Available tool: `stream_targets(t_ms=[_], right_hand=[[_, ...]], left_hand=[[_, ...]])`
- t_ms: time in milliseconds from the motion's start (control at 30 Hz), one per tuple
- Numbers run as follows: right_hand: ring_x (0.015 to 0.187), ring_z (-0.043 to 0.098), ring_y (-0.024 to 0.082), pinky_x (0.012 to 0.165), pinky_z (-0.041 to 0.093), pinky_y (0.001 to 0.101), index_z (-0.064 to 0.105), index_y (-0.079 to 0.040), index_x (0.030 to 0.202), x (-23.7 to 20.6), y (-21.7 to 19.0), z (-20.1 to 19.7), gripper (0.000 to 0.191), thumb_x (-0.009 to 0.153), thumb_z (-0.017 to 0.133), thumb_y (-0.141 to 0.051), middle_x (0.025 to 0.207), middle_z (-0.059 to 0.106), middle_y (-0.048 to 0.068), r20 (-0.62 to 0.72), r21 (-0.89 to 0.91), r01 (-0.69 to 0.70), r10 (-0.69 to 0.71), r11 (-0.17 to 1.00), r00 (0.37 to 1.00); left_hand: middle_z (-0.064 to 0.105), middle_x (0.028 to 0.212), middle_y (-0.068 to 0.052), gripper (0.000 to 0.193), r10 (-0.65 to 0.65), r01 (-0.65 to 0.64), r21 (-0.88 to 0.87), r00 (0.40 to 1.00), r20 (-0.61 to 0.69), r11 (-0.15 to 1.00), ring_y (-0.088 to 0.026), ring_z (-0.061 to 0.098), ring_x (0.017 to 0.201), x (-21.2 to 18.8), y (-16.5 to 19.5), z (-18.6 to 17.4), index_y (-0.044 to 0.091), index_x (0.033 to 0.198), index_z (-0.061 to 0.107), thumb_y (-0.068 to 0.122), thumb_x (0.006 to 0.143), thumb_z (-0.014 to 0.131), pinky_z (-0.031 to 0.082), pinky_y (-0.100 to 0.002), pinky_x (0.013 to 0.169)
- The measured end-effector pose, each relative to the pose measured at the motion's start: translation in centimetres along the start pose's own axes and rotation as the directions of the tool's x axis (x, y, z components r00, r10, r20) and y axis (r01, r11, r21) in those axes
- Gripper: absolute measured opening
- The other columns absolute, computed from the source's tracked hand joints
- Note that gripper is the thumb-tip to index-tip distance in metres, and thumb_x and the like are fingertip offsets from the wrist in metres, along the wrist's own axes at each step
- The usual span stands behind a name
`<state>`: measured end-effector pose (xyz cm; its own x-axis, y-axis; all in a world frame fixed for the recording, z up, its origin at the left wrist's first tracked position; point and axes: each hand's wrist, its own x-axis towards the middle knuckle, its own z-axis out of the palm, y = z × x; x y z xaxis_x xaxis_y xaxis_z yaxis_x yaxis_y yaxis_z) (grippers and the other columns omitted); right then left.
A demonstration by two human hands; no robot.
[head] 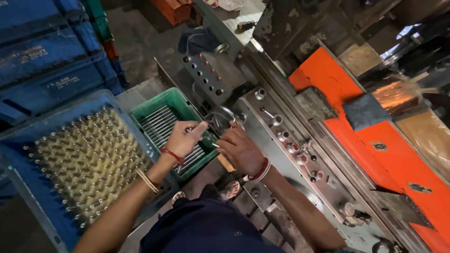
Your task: The person repeatedly picks metal rods from a green bin, inserts them into a metal turning machine, operates the machine to machine the rods, and then removes the finished pieces. The process is repeated multiple times throughout the clip.
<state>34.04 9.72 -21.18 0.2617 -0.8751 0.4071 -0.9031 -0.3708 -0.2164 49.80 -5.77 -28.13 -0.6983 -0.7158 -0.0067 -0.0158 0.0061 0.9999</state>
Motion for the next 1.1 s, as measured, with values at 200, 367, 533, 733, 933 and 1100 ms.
stream_targets(t_ms=[200, 367, 533, 733, 933, 1100], right_hand=[[0.108, 0.061, 0.027, 0.116, 0.040, 0.0539, 0.069, -0.003, 0.105, 1.7, -1.1, -0.8, 0.024, 0.085, 0.077, -0.013, 0.101, 0.062, 0.009, -0.031, -0.158, 0.145, -0.152, 0.977, 0.988], [0.097, 0.062, 0.030, 0.089, 0.051, 0.0401, 0.068, -0.003, 0.096, 1.0, -0.9, 0.2, 0.018, 0.086, 0.076, -0.016, 0.093, 0.062, 0.010, 0.085, -0.138, 0.078, -0.067, 0.987, 0.994], [0.060, 0.043, 0.007, 0.056, 0.033, 0.0265, 0.054, -0.010, 0.068, -1.3, -1.8, 2.9, 0.035, 0.101, 0.065, -0.015, 0.065, 0.048, -0.003, 0.351, 0.789, -0.555, 0.546, 0.265, 0.760], [0.052, 0.027, 0.006, 0.050, 0.021, 0.0304, 0.042, -0.013, 0.057, -2.0, -3.7, 5.4, 0.051, 0.101, 0.068, -0.014, 0.056, 0.035, -0.007, 0.150, 0.988, -0.095, 0.622, -0.121, 0.768], [0.049, 0.039, 0.005, 0.045, 0.029, 0.0297, 0.054, -0.004, 0.065, -4.7, 0.0, 6.1, 0.040, 0.100, 0.063, -0.019, 0.055, 0.046, -0.006, -0.209, 0.801, -0.341, 0.764, 0.492, 0.610], [0.055, 0.034, 0.009, 0.048, 0.029, 0.0329, 0.053, 0.000, 0.064, -19.9, 2.1, 8.2, 0.047, 0.104, 0.067, -0.019, 0.055, 0.040, 0.000, -0.226, 0.648, -0.629, 0.898, 0.429, 0.378]], left_hand=[[0.051, 0.056, 0.002, 0.039, -0.384, 0.409, -0.213, 0.911, 0.149, 0.887, -0.006, 0.039, 0.041, -0.2, -0.8, -0.5, 0.005, 0.070, 0.064, 0.035, 0.092, 0.073, 0.024, -0.026, 0.036], [0.046, 0.052, 0.002, 0.042, -0.432, 0.455, -0.180, 0.889, 0.154, 0.872, -0.006, 0.037, 0.038, -0.7, -0.6, -0.5, 0.006, 0.067, 0.061, 0.035, 0.093, 0.073, 0.022, -0.025, 0.035], [0.050, 0.056, 0.005, 0.041, -0.026, 0.026, -0.218, 1.000, 0.000, 0.976, -0.003, 0.042, 0.049, -1.4, 0.9, 1.7, 0.006, 0.066, 0.061, 0.028, 0.099, 0.069, 0.029, -0.024, 0.044], [0.054, 0.065, 0.006, 0.038, 0.322, -0.320, -0.228, 0.946, -0.027, 0.920, -0.002, 0.047, 0.062, -0.9, 2.7, 2.6, 0.007, 0.068, 0.061, 0.023, 0.102, 0.069, 0.036, -0.023, 0.056], [0.042, 0.063, 0.009, 0.020, -0.169, 0.283, -0.802, 0.959, 0.227, 0.526, -0.007, 0.037, 0.052, 2.9, -0.3, 3.2, 0.017, 0.090, 0.059, 0.030, 0.101, 0.071, 0.031, -0.024, 0.047], [0.059, 0.086, 0.005, 0.025, -0.549, 0.455, -0.764, 0.821, 0.159, 0.459, -0.014, 0.051, 0.071, 2.1, -7.6, -2.2, 0.028, 0.114, 0.063, 0.040, 0.094, 0.052, 0.044, -0.031, 0.065]])
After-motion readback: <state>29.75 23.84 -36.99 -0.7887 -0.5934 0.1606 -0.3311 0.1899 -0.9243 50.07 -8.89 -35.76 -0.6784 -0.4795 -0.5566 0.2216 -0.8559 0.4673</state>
